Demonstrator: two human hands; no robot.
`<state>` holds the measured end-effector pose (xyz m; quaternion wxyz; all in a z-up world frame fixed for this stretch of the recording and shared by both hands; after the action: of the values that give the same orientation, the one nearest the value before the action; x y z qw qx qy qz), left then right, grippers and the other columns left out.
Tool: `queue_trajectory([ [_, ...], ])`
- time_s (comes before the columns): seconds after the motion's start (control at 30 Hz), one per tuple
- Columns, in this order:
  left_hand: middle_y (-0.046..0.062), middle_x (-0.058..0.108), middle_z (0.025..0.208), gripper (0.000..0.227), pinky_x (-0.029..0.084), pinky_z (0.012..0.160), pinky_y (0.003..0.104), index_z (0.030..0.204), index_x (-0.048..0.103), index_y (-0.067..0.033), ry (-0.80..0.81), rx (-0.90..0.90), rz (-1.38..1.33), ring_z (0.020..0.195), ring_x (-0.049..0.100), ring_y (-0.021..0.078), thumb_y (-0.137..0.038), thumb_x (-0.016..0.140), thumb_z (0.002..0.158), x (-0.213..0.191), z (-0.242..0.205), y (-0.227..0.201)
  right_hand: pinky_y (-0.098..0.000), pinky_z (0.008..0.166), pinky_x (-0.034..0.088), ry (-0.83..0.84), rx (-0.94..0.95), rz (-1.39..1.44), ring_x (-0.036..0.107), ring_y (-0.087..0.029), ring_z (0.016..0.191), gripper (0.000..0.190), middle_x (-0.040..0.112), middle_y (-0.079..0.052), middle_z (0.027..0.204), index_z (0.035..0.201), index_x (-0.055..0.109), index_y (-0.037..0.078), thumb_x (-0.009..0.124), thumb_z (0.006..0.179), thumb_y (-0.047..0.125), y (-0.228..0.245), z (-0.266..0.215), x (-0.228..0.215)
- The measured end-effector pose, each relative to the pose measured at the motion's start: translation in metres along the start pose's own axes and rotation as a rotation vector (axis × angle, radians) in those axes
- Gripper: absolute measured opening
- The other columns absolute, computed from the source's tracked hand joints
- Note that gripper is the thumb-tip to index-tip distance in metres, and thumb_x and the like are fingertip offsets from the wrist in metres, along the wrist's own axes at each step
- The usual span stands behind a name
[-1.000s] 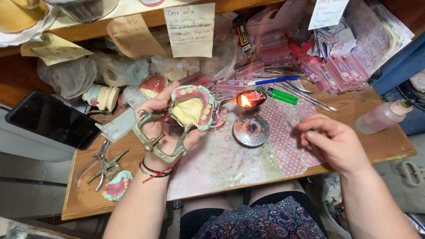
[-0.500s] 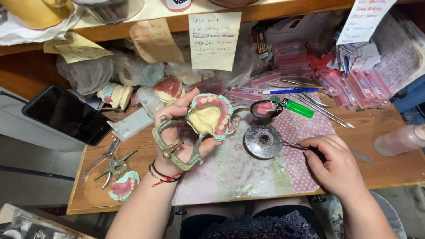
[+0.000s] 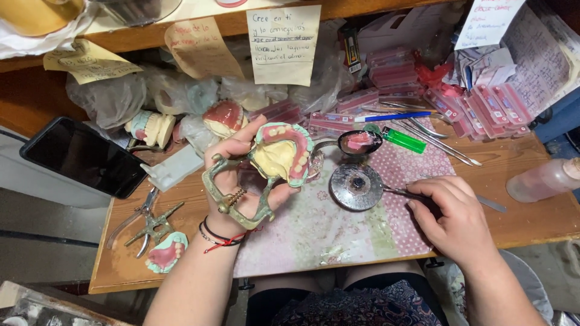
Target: A dental technician uses a heated carving tool to apply and shape pink wax on a dental model to create a prosthesis.
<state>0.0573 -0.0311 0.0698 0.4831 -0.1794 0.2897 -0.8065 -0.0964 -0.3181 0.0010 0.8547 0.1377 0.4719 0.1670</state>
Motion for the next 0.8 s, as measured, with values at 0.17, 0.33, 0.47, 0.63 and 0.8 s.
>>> queue_trajectory([
  [0.17,0.040,0.049,0.146,0.067,0.039,0.127,0.054,0.124,0.037,-0.0111,0.008,0.027,0.033,0.144,0.052,0.0444,-0.031,0.084,0.082,0.001,0.003,-0.003,-0.0437,0.093,0.052,-0.075,-0.153,-0.026,0.069,-0.029,0.092,0.014,0.076,-0.010,0.100,0.102,0.072,0.003,0.073,0.094,0.014,0.026,0.003,-0.008],
  [0.33,0.038,0.049,0.146,0.067,0.038,0.127,0.055,0.124,0.038,-0.0116,0.012,0.018,0.022,0.143,0.052,0.0436,-0.029,0.086,0.080,0.002,0.002,0.000,-0.0398,0.073,0.052,0.030,-0.137,0.001,0.066,-0.025,0.075,0.022,0.078,-0.005,0.095,0.107,0.076,0.010,0.074,0.092,0.026,0.044,0.003,0.013],
  [0.47,0.036,0.049,0.148,0.067,0.042,0.125,0.049,0.123,0.040,-0.0111,0.004,-0.016,0.015,0.143,0.053,0.0402,-0.028,0.087,0.079,0.001,0.001,0.002,-0.0442,0.069,0.056,0.244,-0.001,-0.153,0.075,-0.028,0.086,0.033,0.079,-0.001,0.099,0.120,0.068,0.021,0.070,0.092,0.039,0.039,0.008,0.043],
  [0.63,0.035,0.047,0.151,0.068,0.044,0.124,0.047,0.124,0.040,-0.0117,0.001,-0.049,-0.039,0.144,0.053,0.0393,-0.025,0.088,0.079,0.001,0.000,0.003,-0.0447,0.062,0.054,0.234,-0.047,-0.215,0.073,-0.031,0.077,0.027,0.075,-0.005,0.085,0.116,0.064,0.020,0.071,0.094,0.033,0.043,0.012,0.048],
  [0.8,0.035,0.047,0.151,0.066,0.042,0.127,0.051,0.125,0.040,-0.0115,0.022,-0.032,-0.035,0.147,0.050,0.0412,-0.024,0.087,0.081,0.002,0.000,0.001,-0.0441,0.064,0.053,0.230,-0.032,-0.219,0.071,-0.031,0.078,0.023,0.073,-0.006,0.083,0.110,0.065,0.020,0.072,0.094,0.035,0.031,0.007,0.053],
])
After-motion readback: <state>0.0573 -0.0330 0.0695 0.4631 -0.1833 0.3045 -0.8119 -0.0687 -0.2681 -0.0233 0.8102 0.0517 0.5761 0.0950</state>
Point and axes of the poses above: each hand's wrist, its own z-axis towards the middle knuckle, its own x-axis out of the palm, y = z × x, the point moved 10 cm from there along z, towards the middle knuckle
